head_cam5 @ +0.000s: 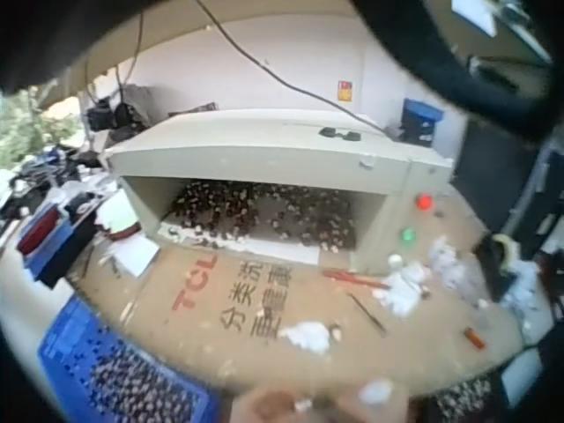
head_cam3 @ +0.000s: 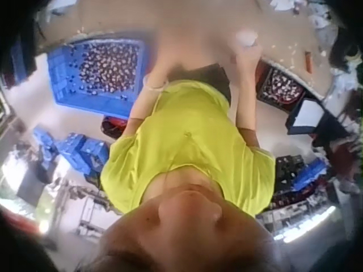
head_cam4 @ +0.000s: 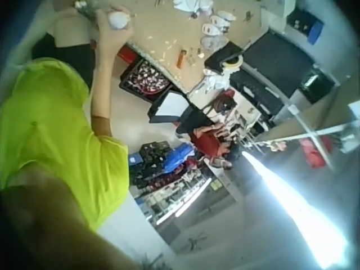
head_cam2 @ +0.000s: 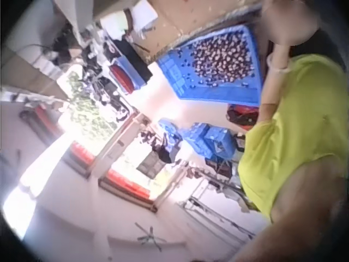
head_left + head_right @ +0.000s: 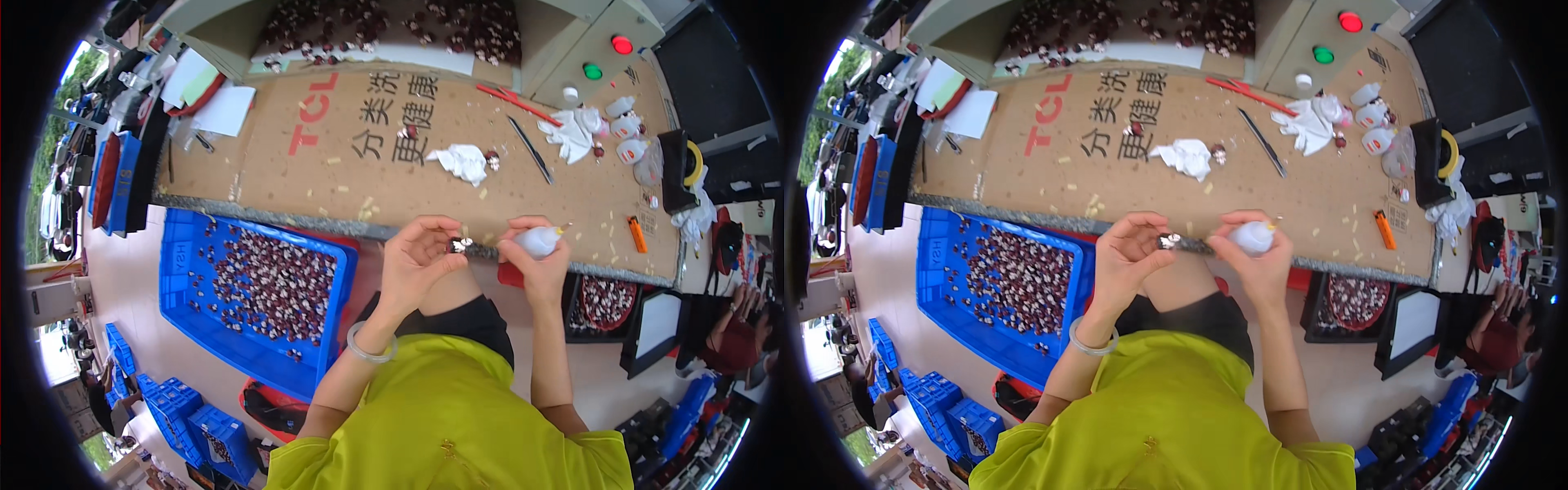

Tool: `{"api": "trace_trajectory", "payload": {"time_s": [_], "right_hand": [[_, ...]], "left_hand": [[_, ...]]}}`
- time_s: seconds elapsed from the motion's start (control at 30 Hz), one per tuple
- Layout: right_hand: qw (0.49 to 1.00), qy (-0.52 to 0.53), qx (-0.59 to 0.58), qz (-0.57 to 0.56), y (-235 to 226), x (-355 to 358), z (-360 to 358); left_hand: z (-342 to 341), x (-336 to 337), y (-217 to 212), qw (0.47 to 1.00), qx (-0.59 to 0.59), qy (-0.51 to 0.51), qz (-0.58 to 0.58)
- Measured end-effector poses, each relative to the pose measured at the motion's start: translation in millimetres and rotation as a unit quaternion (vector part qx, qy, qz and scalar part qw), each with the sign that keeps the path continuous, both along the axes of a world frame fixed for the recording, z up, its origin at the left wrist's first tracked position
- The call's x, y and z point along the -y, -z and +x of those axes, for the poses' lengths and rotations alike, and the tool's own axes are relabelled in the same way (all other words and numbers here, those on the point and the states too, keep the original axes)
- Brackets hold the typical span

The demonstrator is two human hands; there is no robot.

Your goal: The person repeatedly picks small red-and-white decorative items from a blue bin, applies glue from a white bottle to each item, and places them into a cardboard box. The process is repetitive and involves handling items one at a time.

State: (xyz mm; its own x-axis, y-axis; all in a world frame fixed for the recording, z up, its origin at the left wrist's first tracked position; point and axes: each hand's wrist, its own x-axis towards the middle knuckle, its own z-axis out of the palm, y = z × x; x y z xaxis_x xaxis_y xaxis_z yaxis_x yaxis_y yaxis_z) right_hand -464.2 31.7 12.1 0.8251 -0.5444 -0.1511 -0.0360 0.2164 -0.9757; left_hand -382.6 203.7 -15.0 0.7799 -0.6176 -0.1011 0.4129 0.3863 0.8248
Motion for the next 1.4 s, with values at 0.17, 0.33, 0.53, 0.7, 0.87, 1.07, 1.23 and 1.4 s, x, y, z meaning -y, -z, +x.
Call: {"api": "trace_trajectory", "payload": {"time_s": [0.17,0.33,0.53,0.7,0.87,1.07,1.23,1.4], "right_hand": [[0.999,-0.028,-0.023,-0.028,-0.8,-23.1,-11.1],[0.999,-0.003,-0.038,-0.016,0.2,-26.8,-15.3],[0.998,-0.046,0.029,-0.032,-8.0,-22.5,-20.8],[0.993,-0.067,0.073,-0.066,-13.1,-20.7,-38.8],[0.972,-0.049,0.068,-0.219,-16.2,-19.0,-48.4],[0.912,-0.024,0.087,-0.400,-19.8,-16.3,-49.0],[0.883,-0.009,0.096,-0.459,-28.3,-21.5,-44.5],[0.873,-0.009,0.099,-0.478,-30.5,-24.7,-41.6]], "left_hand": [[-9.3,2.0,-11.5,0.981,0.171,-0.033,0.082],[-13.6,0.7,-8.6,0.992,0.118,-0.008,0.032],[-16.6,3.2,-8.6,0.999,0.026,-0.027,0.000],[-11.5,0.2,-1.1,0.992,0.118,-0.039,-0.014],[-11.5,-1.2,-8.5,0.997,0.066,-0.032,-0.009],[-11.8,-4.7,-9.8,0.999,0.025,-0.024,-0.032],[-10.6,-6.3,-14.4,0.999,0.019,-0.023,-0.041],[-11.1,-7.5,-15.9,0.999,0.016,-0.031,-0.036]]}}
